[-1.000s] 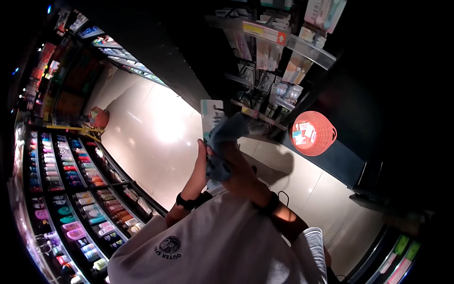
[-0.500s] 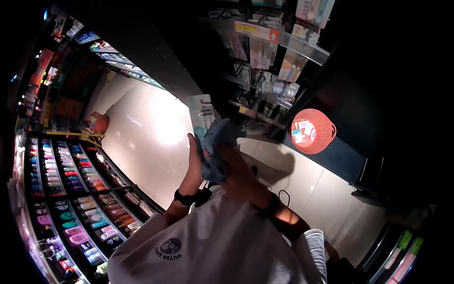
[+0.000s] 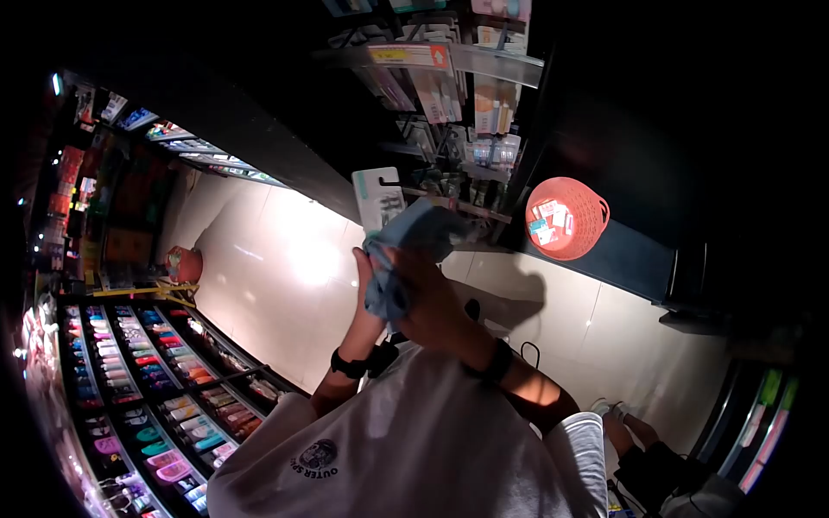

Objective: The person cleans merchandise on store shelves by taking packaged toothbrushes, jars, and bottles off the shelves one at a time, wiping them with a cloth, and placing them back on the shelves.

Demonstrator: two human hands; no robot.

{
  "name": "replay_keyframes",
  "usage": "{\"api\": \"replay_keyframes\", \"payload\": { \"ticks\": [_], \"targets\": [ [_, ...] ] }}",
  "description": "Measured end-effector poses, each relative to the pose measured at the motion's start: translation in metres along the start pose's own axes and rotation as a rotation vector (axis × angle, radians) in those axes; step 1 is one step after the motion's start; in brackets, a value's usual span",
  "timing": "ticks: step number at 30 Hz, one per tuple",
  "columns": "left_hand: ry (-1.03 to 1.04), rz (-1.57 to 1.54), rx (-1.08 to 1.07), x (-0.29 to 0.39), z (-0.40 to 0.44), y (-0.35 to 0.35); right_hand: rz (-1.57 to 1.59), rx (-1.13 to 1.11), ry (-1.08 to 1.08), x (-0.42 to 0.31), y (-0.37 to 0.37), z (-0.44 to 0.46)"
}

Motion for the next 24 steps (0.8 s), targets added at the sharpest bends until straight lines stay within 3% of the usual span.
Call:
{"api": "replay_keyframes", "payload": {
  "ticks": [2, 3, 5, 8, 9, 12, 13, 14, 16, 17, 19, 20, 22, 24],
  "targets": [
    [-0.18, -0.31, -0.007, 0.007, 0.007, -0.009, 0.005, -0.042, -0.042, -0.004, -0.004, -0.013],
    [-0.205, -0.318, -0.075, 0.008, 0.01, -0.017, 0.013, -0.093, -0.088, -0.006, -0.005, -0.02],
    [-0.172, 0.117, -0.054, 0.007, 0.012, -0.034, 0.069, -0.067, -0.164, 0.004, -0.002, -0.033],
    [-0.103, 0.353, -0.088, 0.012, 0.012, -0.032, 0.121, -0.157, -0.152, 0.012, -0.011, -0.047],
    [-0.106, 0.354, -0.095, 0.013, 0.01, -0.028, 0.199, -0.132, 0.284, 0.019, -0.024, -0.048],
    [-0.209, 0.212, -0.112, 0.013, 0.002, -0.011, 1.23, 0.267, 0.676, 0.065, -0.038, -0.051],
    [-0.208, 0.213, -0.12, 0.014, -0.001, -0.007, 1.351, 0.397, 0.784, 0.074, -0.046, -0.047],
    [-0.237, 0.168, -0.174, 0.016, -0.004, 0.0, 1.349, 0.404, 0.777, 0.073, -0.051, -0.044],
    [-0.335, 0.11, -0.209, 0.024, -0.011, 0.018, 1.497, 0.31, 0.394, 0.06, -0.062, -0.033],
    [-0.333, 0.109, -0.218, 0.019, -0.013, 0.022, 1.493, 0.317, 0.388, 0.064, -0.055, -0.036],
    [-0.298, 0.081, -0.329, -0.004, -0.012, 0.024, 1.37, 0.347, 0.594, 0.072, -0.033, -0.048],
    [0.044, 0.332, -0.417, -0.02, -0.003, 0.02, 1.251, 0.363, 0.674, 0.071, -0.026, -0.052],
    [0.014, 0.39, -0.36, -0.024, 0.002, 0.026, 0.879, 0.268, 0.711, 0.061, -0.021, -0.055],
    [-0.045, 0.469, -0.253, -0.022, 0.004, 0.03, 0.75, 0.237, 0.79, 0.049, -0.023, -0.055]
  ]
}}
Point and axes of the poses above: each hand's wrist, its own z-axis towards the middle knuckle, its own y-axis out of the palm, x = y × z, the point moved 3 cm from there along z, towards the middle knuckle, and after that the axes turned 12 degrees about y, right-handed, at the moved point
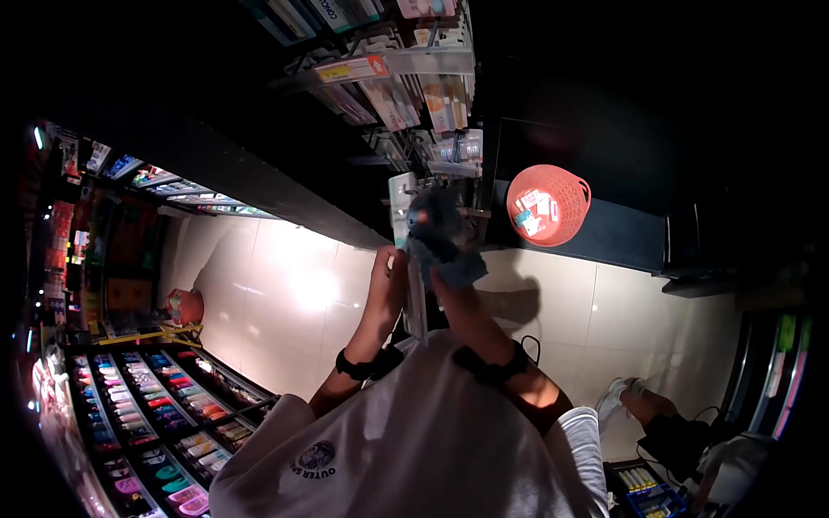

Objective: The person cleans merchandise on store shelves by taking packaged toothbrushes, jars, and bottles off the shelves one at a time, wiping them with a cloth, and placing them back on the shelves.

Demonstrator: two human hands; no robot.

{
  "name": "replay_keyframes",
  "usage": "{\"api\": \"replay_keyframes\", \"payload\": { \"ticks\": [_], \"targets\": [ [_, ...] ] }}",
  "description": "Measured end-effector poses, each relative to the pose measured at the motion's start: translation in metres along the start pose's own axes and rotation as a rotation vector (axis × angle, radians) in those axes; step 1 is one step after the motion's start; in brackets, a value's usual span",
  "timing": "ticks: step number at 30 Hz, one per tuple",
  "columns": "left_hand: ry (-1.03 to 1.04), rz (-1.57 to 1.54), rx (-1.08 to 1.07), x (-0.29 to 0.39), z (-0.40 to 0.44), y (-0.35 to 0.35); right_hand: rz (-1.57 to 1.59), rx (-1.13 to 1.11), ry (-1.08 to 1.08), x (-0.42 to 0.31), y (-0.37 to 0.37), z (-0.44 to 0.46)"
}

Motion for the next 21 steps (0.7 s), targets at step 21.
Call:
{"api": "replay_keyframes", "payload": {
  "ticks": [21],
  "targets": [
    [-0.044, -0.302, 0.021, -0.068, 0.058, -0.063, 0.422, -0.475, 0.27, 0.038, 0.003, 0.059]
  ]
}}
Point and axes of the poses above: each hand's wrist, its own z-axis towards the middle knuckle, its own y-axis out of the palm, x = y × z, the point moved 3 cm from there along z, towards the middle knuckle, and after that the axes turned 12 degrees about y, right-handed, at the moved point
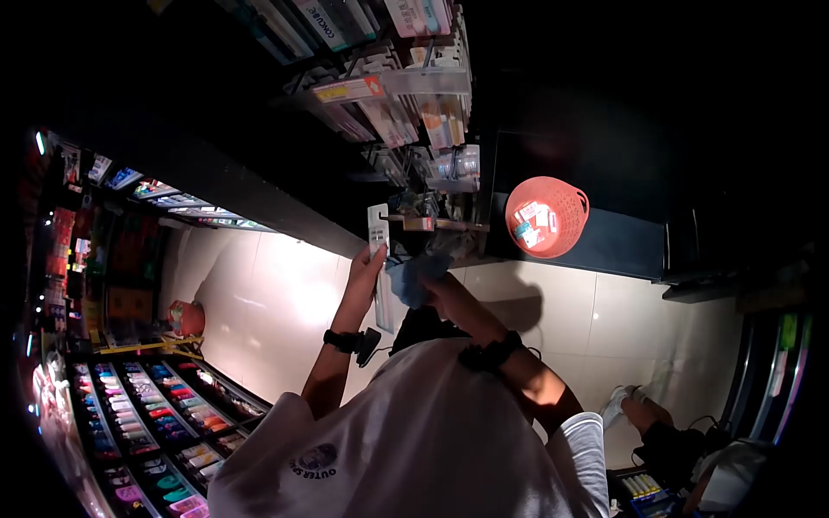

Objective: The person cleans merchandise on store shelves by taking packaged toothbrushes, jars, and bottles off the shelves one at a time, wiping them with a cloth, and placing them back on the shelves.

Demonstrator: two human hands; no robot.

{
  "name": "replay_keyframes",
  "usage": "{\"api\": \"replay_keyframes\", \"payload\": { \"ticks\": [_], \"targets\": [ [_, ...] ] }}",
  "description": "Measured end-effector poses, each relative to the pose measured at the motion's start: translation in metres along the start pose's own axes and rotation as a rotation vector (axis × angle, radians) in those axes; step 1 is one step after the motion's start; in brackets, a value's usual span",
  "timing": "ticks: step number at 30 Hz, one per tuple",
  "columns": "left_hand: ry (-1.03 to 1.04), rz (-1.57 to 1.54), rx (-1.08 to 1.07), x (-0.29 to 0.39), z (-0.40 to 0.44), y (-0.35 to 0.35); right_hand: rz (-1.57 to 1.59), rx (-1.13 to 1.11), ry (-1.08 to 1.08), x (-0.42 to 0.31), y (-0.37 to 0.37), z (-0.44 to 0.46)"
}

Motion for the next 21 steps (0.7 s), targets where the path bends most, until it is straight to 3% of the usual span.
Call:
{"api": "replay_keyframes", "payload": {
  "ticks": [2, 6, 8, 10, 11, 12, 15, 17, 21],
  "targets": [
    [0.101, 0.282, 0.076, 0.01, 0.004, 0.001, 0.151, 0.005, -0.014, -0.002, -0.011, 0.013],
    [0.043, 0.236, -0.005, -0.024, 0.028, -0.014, 0.473, 0.085, 0.01, 0.0, -0.034, 0.025],
    [0.023, 0.202, -0.046, -0.048, 0.046, -0.03, 0.614, -0.001, 0.025, 0.008, -0.056, 0.03],
    [-0.053, 0.201, 0.057, -0.086, 0.074, -0.061, 0.614, 0.034, -0.02, 0.014, -0.075, 0.029],
    [0.022, 0.332, 0.069, -0.113, 0.095, -0.09, 0.606, 0.064, -0.069, 0.017, -0.085, 0.025],
    [0.05, 0.328, 0.101, -0.094, 0.099, -0.085, 0.616, 0.075, -0.065, 0.021, -0.095, 0.021],
    [0.064, 0.337, 0.101, -0.089, 0.126, -0.096, 0.714, 0.393, 0.004, 0.038, -0.136, 0.002],
    [0.136, 0.529, 0.133, -0.093, 0.14, -0.11, 0.68, 0.488, -0.04, 0.039, -0.142, -0.01],
    [0.037, 0.483, 0.165, -0.102, 0.163, -0.123, 0.698, 0.498, -0.129, 0.048, -0.167, -0.016]
  ]
}}
Point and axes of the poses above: each hand's wrist, its own z-axis towards the middle knuckle, its own y-axis out of the palm, x = y × z, the point moved 3 cm from there along z, towards the middle knuckle, and after that the axes turned 12 degrees about y, right-handed, at the moved point
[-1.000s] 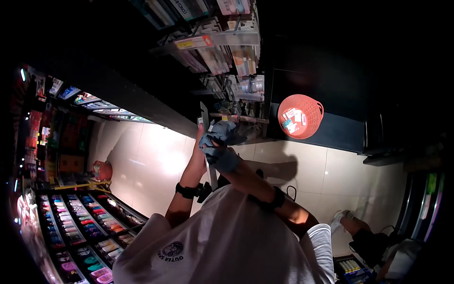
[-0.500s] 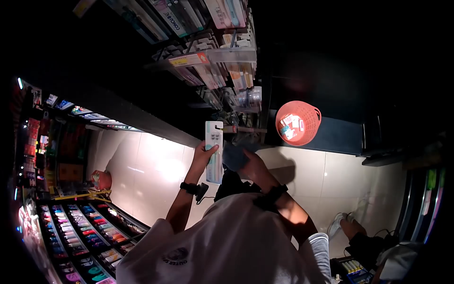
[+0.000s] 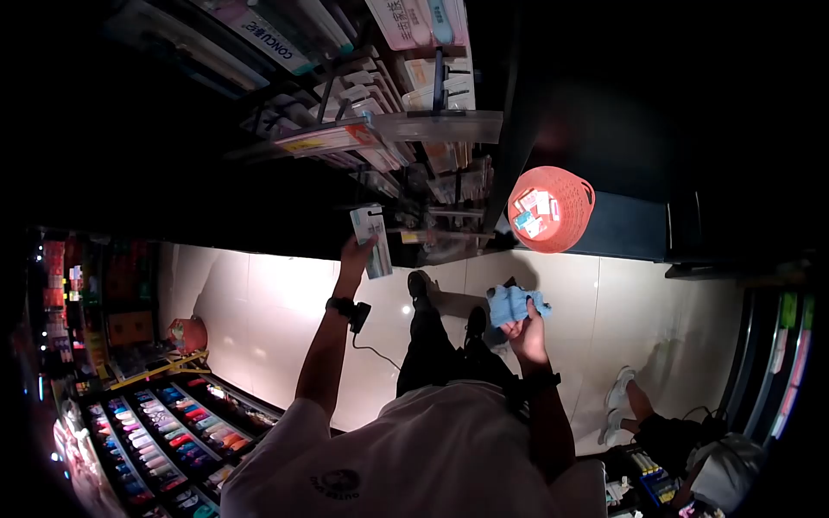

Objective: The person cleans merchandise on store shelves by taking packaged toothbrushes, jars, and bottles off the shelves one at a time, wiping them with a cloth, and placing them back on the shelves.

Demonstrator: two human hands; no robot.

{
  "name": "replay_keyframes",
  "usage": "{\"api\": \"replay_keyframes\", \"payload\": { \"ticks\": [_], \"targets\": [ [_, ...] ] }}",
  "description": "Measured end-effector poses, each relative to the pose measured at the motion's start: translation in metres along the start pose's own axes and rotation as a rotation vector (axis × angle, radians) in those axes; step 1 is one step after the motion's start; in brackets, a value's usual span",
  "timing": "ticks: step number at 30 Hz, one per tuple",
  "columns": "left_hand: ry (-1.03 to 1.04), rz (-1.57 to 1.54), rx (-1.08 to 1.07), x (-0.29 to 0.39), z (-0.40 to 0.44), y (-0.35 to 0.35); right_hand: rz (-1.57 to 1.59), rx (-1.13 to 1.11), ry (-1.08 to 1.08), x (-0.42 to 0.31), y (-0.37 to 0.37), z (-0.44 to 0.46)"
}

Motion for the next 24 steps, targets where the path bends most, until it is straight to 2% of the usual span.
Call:
{"api": "replay_keyframes", "payload": {
  "ticks": [3, 5, 7, 8, 14, 18, 20, 22, 24],
  "targets": [
    [0.021, -0.107, -0.085, -0.004, 0.011, 0.002, 0.008, 0.063, -0.056, 0.008, -0.036, 0.014],
    [-0.041, -0.13, -0.109, -0.005, 0.019, 0.004, 0.029, -0.034, -0.021, 0.012, -0.046, 0.018],
    [0.032, -0.2, -0.067, 0.004, 0.026, 0.005, -0.033, -0.105, -0.015, 0.018, -0.053, 0.016],
    [-0.047, -0.292, -0.05, 0.005, 0.026, 0.007, -0.037, -0.1, -0.027, 0.021, -0.058, 0.017],
    [-0.084, -0.561, -0.018, 0.007, 0.026, 0.016, -0.02, 0.046, -0.027, 0.025, -0.068, 0.006],
    [-0.114, -0.567, -0.038, 0.011, 0.024, 0.017, -0.112, 0.066, -0.048, 0.024, -0.082, 0.001],
    [-0.014, -0.587, -0.062, 0.013, 0.029, 0.018, -0.141, 0.079, -0.056, 0.024, -0.09, 0.0],
    [0.022, -0.551, -0.05, 0.02, 0.031, 0.021, -0.158, 0.187, -0.058, 0.026, -0.112, 0.01],
    [0.059, -0.513, -0.033, 0.029, 0.032, 0.021, -0.198, 0.18, -0.058, 0.024, -0.121, 0.012]
  ]
}}
Point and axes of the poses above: each hand's wrist, its own z-axis towards the middle knuckle, its own y-axis out of the palm, x = y × z, the point moved 3 cm from there along z, towards the middle knuckle, and after that the axes turned 12 degrees about y, right-handed, at the moved point
